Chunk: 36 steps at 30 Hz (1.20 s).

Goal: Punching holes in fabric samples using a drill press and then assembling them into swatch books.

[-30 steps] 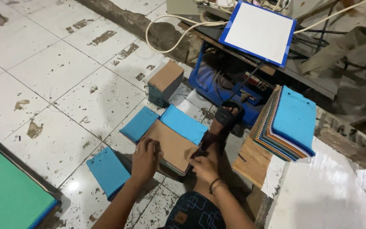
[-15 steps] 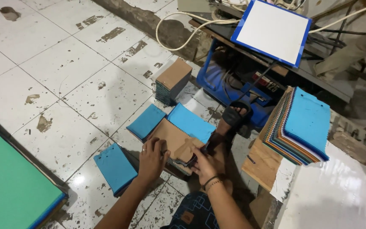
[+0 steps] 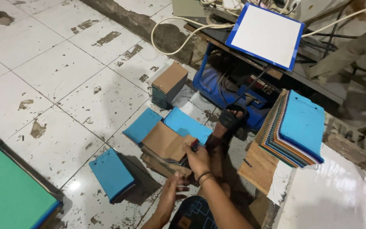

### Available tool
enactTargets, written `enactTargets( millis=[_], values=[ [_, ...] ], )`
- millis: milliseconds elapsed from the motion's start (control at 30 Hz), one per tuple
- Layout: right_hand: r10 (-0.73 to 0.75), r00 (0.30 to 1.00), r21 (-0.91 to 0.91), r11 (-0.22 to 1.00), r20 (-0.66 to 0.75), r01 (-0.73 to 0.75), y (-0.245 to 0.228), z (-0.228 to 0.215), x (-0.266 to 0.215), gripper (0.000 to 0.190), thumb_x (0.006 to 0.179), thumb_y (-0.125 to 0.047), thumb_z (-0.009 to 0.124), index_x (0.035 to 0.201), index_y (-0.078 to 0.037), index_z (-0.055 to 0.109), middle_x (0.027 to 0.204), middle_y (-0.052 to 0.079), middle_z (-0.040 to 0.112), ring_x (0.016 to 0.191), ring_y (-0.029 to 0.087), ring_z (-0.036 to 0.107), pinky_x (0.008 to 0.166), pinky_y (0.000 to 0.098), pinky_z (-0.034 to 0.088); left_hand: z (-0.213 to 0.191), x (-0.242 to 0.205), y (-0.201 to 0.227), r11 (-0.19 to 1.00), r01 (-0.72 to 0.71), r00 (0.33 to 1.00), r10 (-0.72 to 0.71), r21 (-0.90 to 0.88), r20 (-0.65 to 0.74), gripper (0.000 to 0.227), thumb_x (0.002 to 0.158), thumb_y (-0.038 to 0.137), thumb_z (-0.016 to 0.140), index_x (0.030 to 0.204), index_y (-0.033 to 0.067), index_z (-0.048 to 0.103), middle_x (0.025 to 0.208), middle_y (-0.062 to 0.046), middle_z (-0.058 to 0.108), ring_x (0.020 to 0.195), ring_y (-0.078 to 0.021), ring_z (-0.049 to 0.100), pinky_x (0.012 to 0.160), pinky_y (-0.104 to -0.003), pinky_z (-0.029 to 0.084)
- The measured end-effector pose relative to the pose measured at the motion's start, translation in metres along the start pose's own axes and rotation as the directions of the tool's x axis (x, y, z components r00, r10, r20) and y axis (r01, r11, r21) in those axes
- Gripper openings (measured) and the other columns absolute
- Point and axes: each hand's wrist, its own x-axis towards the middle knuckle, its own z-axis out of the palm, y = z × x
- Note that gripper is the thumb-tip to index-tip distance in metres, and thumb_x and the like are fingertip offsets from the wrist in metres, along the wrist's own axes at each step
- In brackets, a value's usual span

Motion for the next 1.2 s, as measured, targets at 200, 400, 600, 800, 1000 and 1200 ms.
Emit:
enactTargets(
  millis=[200, 400, 600, 800, 1000, 1200],
  values=[
    [-0.122, 0.992, 0.054, 0.991, 0.037, 0.120, -0.042, -0.019, -0.042, 0.035, 0.087, -0.043, 0.073, 0.084, -0.009, 0.063, 0.080, 0.004, 0.068, 0.077, 0.016, 0.063, 0.070, 0.0347, 0.048, -0.003, 0.047, 0.011, 0.604, 0.355, 0.933, -0.185, -0.714, 0.307, 0.113, 0.083, 0.079, 0.055, 0.160, 0.0038, 0.021, 0.079, -0.012, 0.065, 0.070, -0.0293, 0.072, 0.070, -0.043, 0.067],
    [-0.200, 0.962, 0.178, 0.970, 0.184, 0.168, -0.071, -0.081, -0.093, 0.032, 0.088, -0.029, 0.072, 0.110, -0.006, 0.073, 0.104, 0.010, 0.081, 0.090, 0.020, 0.077, 0.074, 0.0282, 0.060, -0.025, 0.026, 0.047, 0.488, 0.352, 0.936, -0.214, -0.799, 0.281, 0.059, 0.085, 0.043, 0.072, 0.126, 0.0021, 0.059, 0.114, -0.015, 0.073, 0.104, -0.0283, 0.071, 0.097, -0.041, 0.058],
    [-0.218, 0.969, 0.059, 0.975, 0.118, 0.212, -0.060, -0.189, -0.152, 0.036, 0.084, -0.027, 0.073, 0.113, -0.009, 0.080, 0.110, 0.003, 0.084, 0.098, 0.013, 0.076, 0.087, 0.0261, 0.057, -0.025, -0.008, 0.032, 0.623, 0.389, 0.918, -0.203, -0.679, 0.339, 0.063, 0.089, 0.027, 0.061, 0.149, 0.0085, 0.050, 0.139, -0.019, 0.063, 0.122, -0.0316, 0.062, 0.105, -0.040, 0.050],
    [-0.078, 0.989, 0.233, 0.971, 0.125, 0.047, -0.025, -0.302, -0.204, 0.033, 0.086, -0.008, 0.072, 0.113, 0.009, 0.083, 0.107, 0.014, 0.085, 0.097, 0.023, 0.075, 0.083, 0.0358, 0.056, 0.031, -0.040, -0.047, 0.930, 0.363, 0.697, -0.227, -0.062, 0.680, 0.040, 0.086, 0.016, 0.078, 0.124, 0.0095, 0.067, 0.096, -0.010, 0.071, 0.085, -0.0228, 0.070, 0.078, -0.039, 0.061],
    [-0.167, 0.985, -0.333, 0.926, 0.052, 0.175, -0.006, -0.387, -0.276, 0.029, 0.091, -0.031, 0.086, 0.075, -0.009, 0.074, 0.062, 0.000, 0.051, 0.059, 0.010, 0.043, 0.053, 0.0314, 0.030, 0.112, -0.139, -0.023, 0.913, 0.278, 0.443, -0.397, 0.297, 0.804, 0.035, 0.085, 0.005, 0.080, 0.119, -0.0011, 0.075, 0.107, -0.013, 0.082, 0.096, -0.0220, 0.079, 0.089, -0.031, 0.064],
    [-0.102, 0.962, -0.671, 0.697, 0.254, 0.251, -0.022, -0.428, -0.332, 0.034, 0.085, -0.057, 0.073, 0.112, -0.044, 0.089, 0.084, -0.017, 0.092, 0.058, 0.007, 0.078, 0.052, 0.0298, 0.059, 0.133, -0.180, 0.025, 0.685, -0.508, 0.686, -0.044, 0.522, 0.726, 0.046, 0.069, 0.058, 0.088, 0.104, 0.0327, 0.071, 0.082, 0.016, 0.078, 0.082, -0.0007, 0.078, 0.082, -0.019, 0.057]
  ],
)
